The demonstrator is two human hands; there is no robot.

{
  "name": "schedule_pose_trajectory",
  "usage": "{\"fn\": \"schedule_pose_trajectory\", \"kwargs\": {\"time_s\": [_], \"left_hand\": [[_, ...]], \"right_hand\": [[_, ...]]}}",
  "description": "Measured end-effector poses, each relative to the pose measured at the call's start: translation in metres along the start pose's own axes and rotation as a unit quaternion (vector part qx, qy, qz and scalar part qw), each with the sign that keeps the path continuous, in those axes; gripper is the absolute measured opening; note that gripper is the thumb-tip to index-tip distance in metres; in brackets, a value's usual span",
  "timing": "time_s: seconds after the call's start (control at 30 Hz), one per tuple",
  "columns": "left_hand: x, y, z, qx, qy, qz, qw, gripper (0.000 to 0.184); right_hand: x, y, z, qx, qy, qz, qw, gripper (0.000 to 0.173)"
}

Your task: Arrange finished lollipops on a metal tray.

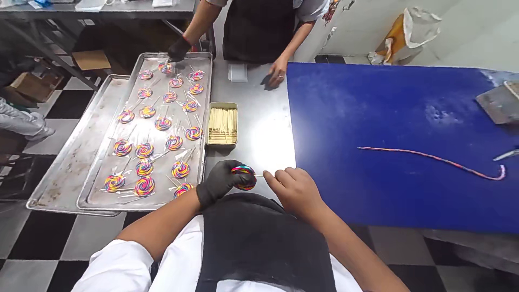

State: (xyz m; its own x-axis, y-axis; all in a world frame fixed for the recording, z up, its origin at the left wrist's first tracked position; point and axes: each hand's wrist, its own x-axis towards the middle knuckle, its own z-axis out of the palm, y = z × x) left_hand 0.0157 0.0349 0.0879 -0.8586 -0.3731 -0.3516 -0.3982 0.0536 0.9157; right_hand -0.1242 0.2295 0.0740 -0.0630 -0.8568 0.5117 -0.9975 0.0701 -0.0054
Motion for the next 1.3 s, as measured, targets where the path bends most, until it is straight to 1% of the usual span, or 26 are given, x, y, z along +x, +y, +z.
{"fn": "schedule_pose_trajectory", "kwargs": {"time_s": [0.1,0.17,0.27,0.4,0.53,0.6,0.73,0.8,0.87,0.93,1.0,1.07,1.13,1.17,1.2,1.23,1.3], "left_hand": [[-0.002,0.005,-0.002,0.028,-0.025,0.034,0.999,0.029],[-0.003,0.004,-0.003,0.021,-0.038,0.064,0.997,0.028],[-0.008,0.006,-0.002,-0.019,-0.031,0.122,0.992,0.023],[-0.018,0.022,0.0,-0.035,-0.019,0.146,0.988,0.022],[-0.022,0.021,-0.002,-0.028,-0.043,0.181,0.982,0.016],[-0.024,0.024,-0.001,-0.022,-0.057,0.187,0.98,0.014],[-0.023,0.021,-0.001,-0.024,-0.084,0.19,0.978,0.016],[-0.019,0.017,0.0,-0.013,-0.095,0.199,0.975,0.016],[-0.018,0.019,0.002,-0.002,-0.107,0.179,0.978,0.015],[-0.022,0.035,0.004,-0.003,-0.102,0.143,0.984,0.012],[-0.025,0.043,0.007,0.007,-0.1,0.134,0.986,0.01],[-0.02,0.033,0.01,0.024,-0.099,0.171,0.98,0.012],[-0.004,0.003,0.015,0.006,-0.107,0.257,0.96,0.016],[0.002,-0.008,0.018,-0.007,-0.108,0.285,0.952,0.017],[0.005,-0.012,0.02,-0.01,-0.107,0.286,0.952,0.017],[0.006,-0.01,0.021,0.0,-0.104,0.262,0.96,0.016],[0.011,0.003,0.022,0.063,-0.099,0.162,0.98,0.017]], "right_hand": [[-0.001,0.001,-0.011,-0.021,0.009,-0.038,0.999,0.026],[-0.001,0.0,-0.02,-0.033,0.011,-0.04,0.999,0.025],[-0.001,-0.003,-0.034,-0.039,0.02,-0.023,0.999,0.024],[0.0,-0.007,-0.044,-0.049,0.039,-0.021,0.998,0.025],[-0.002,-0.005,-0.048,-0.029,0.045,-0.04,0.998,0.025],[-0.004,-0.002,-0.047,0.005,0.05,-0.053,0.997,0.026],[-0.009,0.002,-0.043,0.055,0.057,-0.063,0.995,0.025],[-0.01,0.001,-0.042,0.054,0.059,-0.061,0.995,0.025],[-0.011,-0.003,-0.044,0.041,0.055,-0.058,0.996,0.025],[-0.01,-0.007,-0.045,0.019,0.052,-0.051,0.997,0.026],[-0.011,-0.011,-0.044,0.007,0.054,-0.042,0.998,0.026],[-0.013,-0.012,-0.042,0.003,0.054,-0.036,0.998,0.026],[-0.016,-0.014,-0.04,0.003,0.048,-0.029,0.998,0.026],[-0.017,-0.015,-0.038,0.005,0.045,-0.022,0.999,0.026],[-0.019,-0.016,-0.035,0.012,0.043,-0.01,0.999,0.026],[-0.02,-0.018,-0.031,0.024,0.041,0.01,0.999,0.025],[-0.024,-0.017,-0.012,0.061,0.021,0.074,0.995,0.022]]}}
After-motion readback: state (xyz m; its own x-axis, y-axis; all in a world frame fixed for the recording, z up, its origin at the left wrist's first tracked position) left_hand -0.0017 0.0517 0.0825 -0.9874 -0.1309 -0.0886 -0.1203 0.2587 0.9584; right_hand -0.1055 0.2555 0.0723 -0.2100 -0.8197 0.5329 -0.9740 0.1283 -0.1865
